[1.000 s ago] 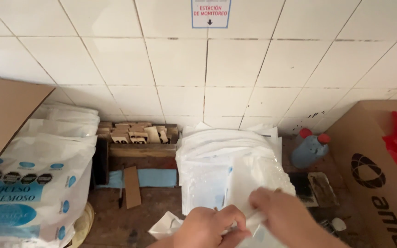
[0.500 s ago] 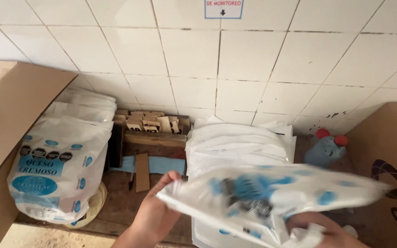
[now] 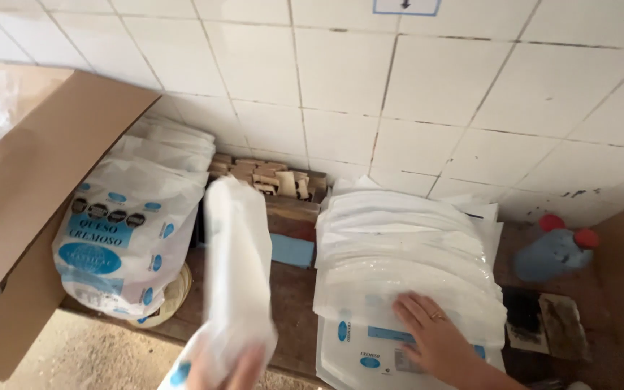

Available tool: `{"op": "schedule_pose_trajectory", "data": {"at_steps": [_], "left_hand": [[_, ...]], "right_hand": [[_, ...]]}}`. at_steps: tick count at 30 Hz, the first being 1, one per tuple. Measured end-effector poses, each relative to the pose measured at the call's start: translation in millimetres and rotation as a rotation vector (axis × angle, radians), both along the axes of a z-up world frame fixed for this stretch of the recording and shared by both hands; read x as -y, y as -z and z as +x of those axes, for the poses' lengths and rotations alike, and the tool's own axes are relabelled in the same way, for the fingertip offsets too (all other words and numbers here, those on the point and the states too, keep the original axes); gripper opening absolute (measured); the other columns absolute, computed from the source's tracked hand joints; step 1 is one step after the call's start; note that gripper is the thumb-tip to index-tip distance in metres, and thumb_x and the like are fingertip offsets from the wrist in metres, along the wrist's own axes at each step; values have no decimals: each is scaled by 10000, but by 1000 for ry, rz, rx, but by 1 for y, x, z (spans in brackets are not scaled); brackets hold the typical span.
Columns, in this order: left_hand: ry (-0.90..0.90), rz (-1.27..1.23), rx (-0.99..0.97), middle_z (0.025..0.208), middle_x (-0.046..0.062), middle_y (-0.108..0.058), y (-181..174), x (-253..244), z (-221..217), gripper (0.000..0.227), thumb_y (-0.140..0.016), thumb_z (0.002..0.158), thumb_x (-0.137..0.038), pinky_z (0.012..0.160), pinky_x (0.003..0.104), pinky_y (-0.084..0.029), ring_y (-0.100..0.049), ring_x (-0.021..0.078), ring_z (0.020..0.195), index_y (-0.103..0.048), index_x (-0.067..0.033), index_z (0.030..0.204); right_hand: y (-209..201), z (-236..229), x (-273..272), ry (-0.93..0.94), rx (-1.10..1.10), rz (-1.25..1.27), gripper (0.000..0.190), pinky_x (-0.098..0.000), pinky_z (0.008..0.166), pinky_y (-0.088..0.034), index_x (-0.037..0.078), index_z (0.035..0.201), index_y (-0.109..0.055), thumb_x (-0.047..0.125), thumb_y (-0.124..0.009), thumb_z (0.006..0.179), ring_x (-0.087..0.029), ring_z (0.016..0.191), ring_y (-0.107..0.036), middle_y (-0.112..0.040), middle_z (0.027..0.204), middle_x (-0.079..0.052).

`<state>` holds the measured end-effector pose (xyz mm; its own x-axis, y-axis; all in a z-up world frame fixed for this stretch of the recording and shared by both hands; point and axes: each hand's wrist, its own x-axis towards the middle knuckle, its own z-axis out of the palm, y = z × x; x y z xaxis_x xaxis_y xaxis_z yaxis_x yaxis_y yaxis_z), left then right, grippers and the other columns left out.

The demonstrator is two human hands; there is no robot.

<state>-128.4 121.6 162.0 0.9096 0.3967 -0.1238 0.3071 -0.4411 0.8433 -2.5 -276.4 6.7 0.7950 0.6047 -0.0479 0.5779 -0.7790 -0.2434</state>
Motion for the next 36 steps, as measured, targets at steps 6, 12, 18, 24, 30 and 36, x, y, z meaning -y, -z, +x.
{"op": "schedule_pose_trajectory", "data": {"at_steps": [6, 12, 18, 24, 30, 36], "left_hand": [[283, 566, -202, 1183, 44, -554, 50, -9, 71, 831, -722, 861, -586, 523, 391, -598, -722, 247, 769, -355, -163, 1474], [185, 1107, 299, 1222, 120, -615, 97, 11, 79, 708, -730, 842, -499, 580, 366, -624, -650, 292, 967, -504, -294, 1481], [772, 653, 581, 1298, -88, -569, 113, 43, 95, 345, -582, 963, -270, 723, 487, -529, -577, 249, 1030, -667, -293, 1296], [803, 211, -283, 1317, -71, -696, 80, 81, 149, 347, -666, 900, -159, 979, 353, -519, -668, 220, 1121, -774, -275, 1209], [167, -946, -698, 1410, 146, -700, 42, 66, 204, 876, -223, 926, -727, 1024, 509, -447, -582, 348, 1294, -574, -178, 1512], [63, -925, -967, 1467, 62, -626, 110, 52, 240, 834, -784, 742, -552, 1111, 483, -345, -548, 320, 1348, -610, -167, 1461]], "right_hand": [[-4, 53, -18, 11, 273, -393, 1039, -498, 1265, -115, 124, 1639, -100, 404, -627, 788, -286, 1582, -71, -96, 1710, -75], [31, 93, -11, 59, 109, -326, 767, -514, 1088, -384, 60, 1565, -278, 17, -592, 867, -360, 1415, -326, -318, 1553, -156], [29, 108, -6, 59, 56, -181, 525, -499, 940, -543, 97, 1385, -516, 49, -648, 879, -359, 1176, -576, -579, 1281, -140], [-55, 120, -14, 373, -247, -96, 526, -445, 982, -537, 271, 1390, -588, 245, -688, 874, -304, 1194, -617, -658, 1338, -4], [-29, 70, 12, 332, -308, 32, 566, -390, 968, -529, 250, 1365, -615, 510, -733, 876, -210, 1159, -649, -691, 1268, 12], [107, 21, 47, -95, -363, -81, 505, -441, 1059, -385, 195, 1440, -526, 500, -387, 1063, -322, 1235, -519, -523, 1380, -138]]}}
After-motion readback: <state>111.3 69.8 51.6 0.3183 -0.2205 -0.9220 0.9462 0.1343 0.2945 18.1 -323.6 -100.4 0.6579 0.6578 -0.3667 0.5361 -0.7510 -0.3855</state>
